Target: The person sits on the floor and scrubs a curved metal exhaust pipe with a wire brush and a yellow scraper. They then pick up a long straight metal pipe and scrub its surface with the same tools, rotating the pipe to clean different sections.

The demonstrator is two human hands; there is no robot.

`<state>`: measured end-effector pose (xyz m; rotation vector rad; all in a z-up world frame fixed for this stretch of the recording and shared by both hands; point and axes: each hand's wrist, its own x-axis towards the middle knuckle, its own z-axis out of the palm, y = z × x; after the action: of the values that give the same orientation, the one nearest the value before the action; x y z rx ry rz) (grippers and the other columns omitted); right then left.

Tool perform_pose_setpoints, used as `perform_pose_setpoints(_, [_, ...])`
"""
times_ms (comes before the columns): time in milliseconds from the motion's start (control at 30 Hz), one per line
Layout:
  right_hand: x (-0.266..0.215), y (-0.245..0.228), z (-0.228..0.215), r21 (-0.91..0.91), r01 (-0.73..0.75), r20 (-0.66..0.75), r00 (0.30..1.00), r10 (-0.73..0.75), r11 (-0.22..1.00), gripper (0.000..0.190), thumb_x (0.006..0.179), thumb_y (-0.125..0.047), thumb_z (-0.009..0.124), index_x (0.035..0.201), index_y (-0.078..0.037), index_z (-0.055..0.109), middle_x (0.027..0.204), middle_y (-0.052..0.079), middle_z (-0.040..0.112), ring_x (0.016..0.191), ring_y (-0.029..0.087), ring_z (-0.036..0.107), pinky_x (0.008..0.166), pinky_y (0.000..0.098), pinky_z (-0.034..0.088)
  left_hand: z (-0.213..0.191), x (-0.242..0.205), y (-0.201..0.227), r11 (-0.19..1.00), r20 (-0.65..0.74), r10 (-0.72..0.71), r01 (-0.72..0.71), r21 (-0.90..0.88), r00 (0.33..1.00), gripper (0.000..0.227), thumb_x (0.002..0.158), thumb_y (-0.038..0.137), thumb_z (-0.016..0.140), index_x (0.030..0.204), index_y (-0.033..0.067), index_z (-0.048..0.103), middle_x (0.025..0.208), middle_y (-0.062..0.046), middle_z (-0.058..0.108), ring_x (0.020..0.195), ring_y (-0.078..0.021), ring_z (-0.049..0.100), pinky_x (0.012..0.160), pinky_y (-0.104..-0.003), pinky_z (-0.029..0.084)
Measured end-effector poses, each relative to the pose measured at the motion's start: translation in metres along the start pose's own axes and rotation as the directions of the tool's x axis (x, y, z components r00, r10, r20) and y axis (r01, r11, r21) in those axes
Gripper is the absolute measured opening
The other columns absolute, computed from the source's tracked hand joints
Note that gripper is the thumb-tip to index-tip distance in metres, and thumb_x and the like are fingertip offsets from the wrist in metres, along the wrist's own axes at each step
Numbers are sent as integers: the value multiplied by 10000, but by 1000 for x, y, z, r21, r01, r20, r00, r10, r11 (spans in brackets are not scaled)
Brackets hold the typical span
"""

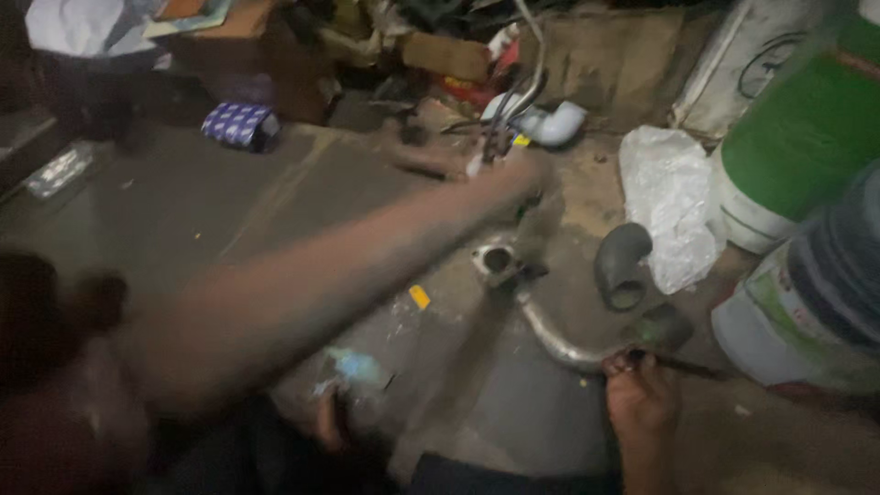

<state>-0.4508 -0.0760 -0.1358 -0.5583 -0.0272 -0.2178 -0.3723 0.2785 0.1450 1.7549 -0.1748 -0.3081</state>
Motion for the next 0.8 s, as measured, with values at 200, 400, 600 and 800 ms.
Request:
perform_pose_setpoints(200, [2,23,22,-539,-335,-125,939,319,773,283,894,-184,714,1097,1,644,1053,153,704,971,304,705,836,503,584,128,3,-94,988,320,-132,96,124,938,418,1022,352,522,1293,62,655,1271,-148,679,1131,-257,639,990,-412,478])
perform_pose_setpoints(400, [25,26,-15,-707,-318,-105,931,351,632,502,882,-349,726,1137,80,672,1148,205,752,1075,335,749,934,501,572,125,19,-142,936,300,-332,351,-9,894,431,1039,352,505,1331,61,629,1317,-153,668,1152,-268,635,1003,-417,473])
perform_pose_setpoints(600, [72,40,-36,-738,-364,-245,929,276,569,512,847,-340,757,1144,56,625,1181,218,725,1127,378,724,969,523,570,105,21,-194,849,243,-413,468,-244,878,436,1010,342,554,1325,47,612,1301,-164,671,1121,-279,648,973,-418,498])
perform_pose_setpoints(800, [118,31,32,-893,-367,-320,925,206,260,377,948,-314,698,1090,35,688,1076,197,741,986,331,730,921,497,568,127,16,-182,823,224,-340,404,-399,913,451,981,332,604,1319,33,596,1285,-175,674,1090,-291,661,943,-419,523])
